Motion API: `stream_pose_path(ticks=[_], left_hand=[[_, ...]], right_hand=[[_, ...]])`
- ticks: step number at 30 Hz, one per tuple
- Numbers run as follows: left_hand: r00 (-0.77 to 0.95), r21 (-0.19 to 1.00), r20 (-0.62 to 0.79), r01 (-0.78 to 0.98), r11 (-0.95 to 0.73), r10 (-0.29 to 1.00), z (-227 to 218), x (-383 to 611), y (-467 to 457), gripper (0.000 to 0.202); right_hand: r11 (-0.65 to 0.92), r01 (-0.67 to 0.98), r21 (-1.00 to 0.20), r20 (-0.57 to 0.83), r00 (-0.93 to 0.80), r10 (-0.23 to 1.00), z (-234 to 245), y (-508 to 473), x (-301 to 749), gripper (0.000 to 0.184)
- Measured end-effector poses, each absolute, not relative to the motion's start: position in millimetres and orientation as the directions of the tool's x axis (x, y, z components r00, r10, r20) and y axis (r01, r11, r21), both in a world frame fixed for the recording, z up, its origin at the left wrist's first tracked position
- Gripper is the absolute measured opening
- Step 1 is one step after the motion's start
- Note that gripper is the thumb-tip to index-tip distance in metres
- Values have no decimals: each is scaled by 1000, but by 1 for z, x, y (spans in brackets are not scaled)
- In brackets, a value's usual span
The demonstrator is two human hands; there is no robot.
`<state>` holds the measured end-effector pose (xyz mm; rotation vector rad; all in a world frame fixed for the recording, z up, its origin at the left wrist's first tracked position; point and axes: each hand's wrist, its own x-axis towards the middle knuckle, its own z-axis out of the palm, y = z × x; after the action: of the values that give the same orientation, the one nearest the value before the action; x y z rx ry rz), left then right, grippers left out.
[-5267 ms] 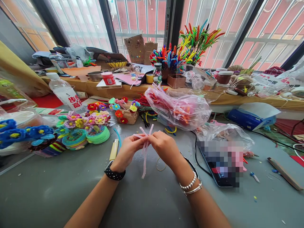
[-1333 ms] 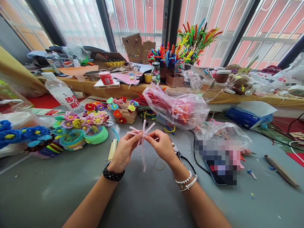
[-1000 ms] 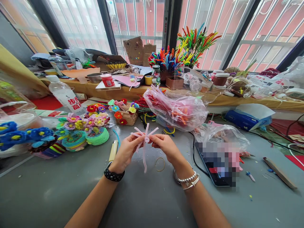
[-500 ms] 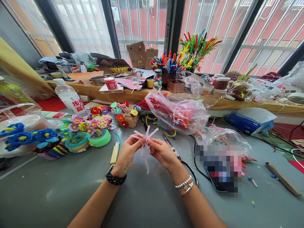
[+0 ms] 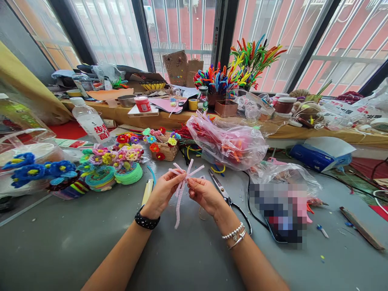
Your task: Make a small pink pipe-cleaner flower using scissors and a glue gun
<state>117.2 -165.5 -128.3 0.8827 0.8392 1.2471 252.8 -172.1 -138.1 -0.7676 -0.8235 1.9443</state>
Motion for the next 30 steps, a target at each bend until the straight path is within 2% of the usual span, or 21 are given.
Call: stream_pose_path(ticks=[3,7,9,14,21,25,30], left_hand=[[181,922,-78,-361,140,980,-125,115,-165,24],[250,954,-43,-277,114,967,-121,117,-167,32],[264,956,-37,-271,111,964,-121,118,-168,31],[289,928,-140,-295,227,947,-121,119,-169,27],[325,916,-168,-298,269,931,-122,119,-171,19],[310,930,-124,-295,220,943,-122,118,-171,17],[299,971,-107,-176,165,948,-122,119,-171,19]], right_hand=[[-358,-396,-846,-197,-392,899,-135,-170,260,25],[-191,-328,-925,-96,-282,954,-127,-171,264,29],[-127,-311,-942,-59,-217,974,-124,-172,262,24],[-16,-317,-948,5,-65,998,-125,-173,256,23],[-37,-336,-941,0,-109,994,-130,-171,257,21],[15,-202,-979,44,-137,990,-128,-170,261,18],[103,26,-994,97,-169,981,-116,-170,271,18]])
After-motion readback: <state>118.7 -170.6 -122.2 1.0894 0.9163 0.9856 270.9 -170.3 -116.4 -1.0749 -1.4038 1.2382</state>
